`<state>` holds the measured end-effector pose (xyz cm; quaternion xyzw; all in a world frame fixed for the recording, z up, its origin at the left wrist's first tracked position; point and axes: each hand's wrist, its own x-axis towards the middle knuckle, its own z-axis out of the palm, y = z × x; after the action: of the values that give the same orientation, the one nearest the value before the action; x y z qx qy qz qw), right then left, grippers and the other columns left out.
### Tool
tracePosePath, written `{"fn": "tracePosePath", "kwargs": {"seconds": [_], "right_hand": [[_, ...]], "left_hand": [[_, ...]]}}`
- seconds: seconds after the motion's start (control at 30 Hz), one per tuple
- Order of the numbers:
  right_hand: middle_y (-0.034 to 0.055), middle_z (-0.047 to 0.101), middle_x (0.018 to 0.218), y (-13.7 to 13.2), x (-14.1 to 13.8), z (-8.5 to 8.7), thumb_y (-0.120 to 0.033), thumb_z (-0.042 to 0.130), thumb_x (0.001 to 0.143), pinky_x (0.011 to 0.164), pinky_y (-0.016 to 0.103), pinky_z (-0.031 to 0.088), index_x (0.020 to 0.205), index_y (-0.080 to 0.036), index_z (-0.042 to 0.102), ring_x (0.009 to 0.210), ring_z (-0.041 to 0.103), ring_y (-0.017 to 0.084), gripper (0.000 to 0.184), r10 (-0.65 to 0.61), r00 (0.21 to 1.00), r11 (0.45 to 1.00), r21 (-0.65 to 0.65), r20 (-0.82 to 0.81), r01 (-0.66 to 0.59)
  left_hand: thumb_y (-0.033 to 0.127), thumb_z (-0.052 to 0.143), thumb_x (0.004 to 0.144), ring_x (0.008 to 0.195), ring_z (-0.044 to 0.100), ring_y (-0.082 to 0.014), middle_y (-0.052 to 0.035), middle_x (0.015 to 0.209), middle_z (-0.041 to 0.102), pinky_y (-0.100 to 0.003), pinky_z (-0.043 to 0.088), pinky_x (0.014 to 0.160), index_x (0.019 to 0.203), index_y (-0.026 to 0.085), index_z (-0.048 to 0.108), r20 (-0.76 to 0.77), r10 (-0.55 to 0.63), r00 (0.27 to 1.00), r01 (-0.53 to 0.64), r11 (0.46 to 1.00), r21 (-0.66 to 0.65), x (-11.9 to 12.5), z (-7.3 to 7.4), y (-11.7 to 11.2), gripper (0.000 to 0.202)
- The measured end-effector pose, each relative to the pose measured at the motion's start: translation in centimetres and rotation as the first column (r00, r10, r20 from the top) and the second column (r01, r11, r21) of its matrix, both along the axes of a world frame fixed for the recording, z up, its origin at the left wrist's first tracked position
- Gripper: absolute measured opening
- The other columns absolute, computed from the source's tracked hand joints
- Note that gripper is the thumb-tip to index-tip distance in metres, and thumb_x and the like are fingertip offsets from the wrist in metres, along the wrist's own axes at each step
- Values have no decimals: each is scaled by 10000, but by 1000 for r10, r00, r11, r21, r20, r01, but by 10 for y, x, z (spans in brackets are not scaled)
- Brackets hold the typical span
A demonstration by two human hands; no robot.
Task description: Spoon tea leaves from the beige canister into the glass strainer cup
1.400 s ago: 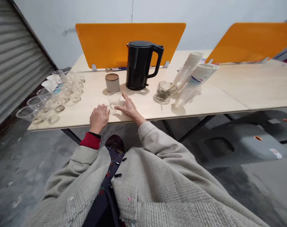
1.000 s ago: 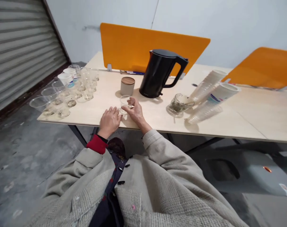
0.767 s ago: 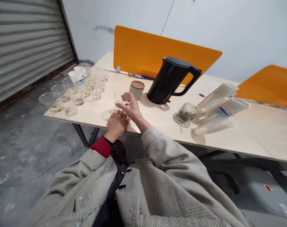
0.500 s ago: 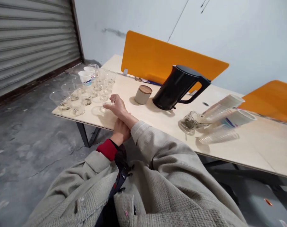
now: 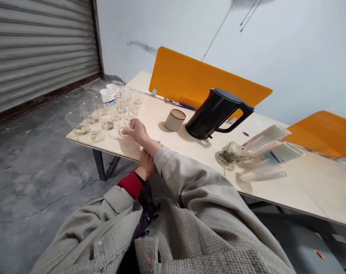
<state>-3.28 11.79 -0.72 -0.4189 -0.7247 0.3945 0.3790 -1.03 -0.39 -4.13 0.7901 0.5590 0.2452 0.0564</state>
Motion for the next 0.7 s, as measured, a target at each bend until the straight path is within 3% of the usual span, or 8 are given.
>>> {"fn": "tracePosePath", "kwargs": {"seconds": [0.47, 0.7], "right_hand": [[-91, 533, 812, -8, -10, 12, -351, 931, 619, 779, 299, 433, 880, -265, 505, 763, 502, 136, 507, 22, 999, 999, -32, 24, -21], [-97, 540, 786, -10, -9, 12, -459, 934, 627, 750, 294, 433, 934, -262, 534, 763, 532, 145, 541, 14, 999, 1000, -14, 52, -13]], "left_hand": [[302, 566, 978, 1578, 492, -357, -178, 1668, 546, -597, 362, 1320, 1508, 184, 619, 16, 9, 1000, -10, 1000, 16, -2, 3, -1, 545], [285, 543, 989, 1595, 477, -332, -158, 1663, 558, -561, 366, 1335, 1537, 202, 594, 47, 23, 999, -24, 1000, 18, -3, 3, -2, 556]]}}
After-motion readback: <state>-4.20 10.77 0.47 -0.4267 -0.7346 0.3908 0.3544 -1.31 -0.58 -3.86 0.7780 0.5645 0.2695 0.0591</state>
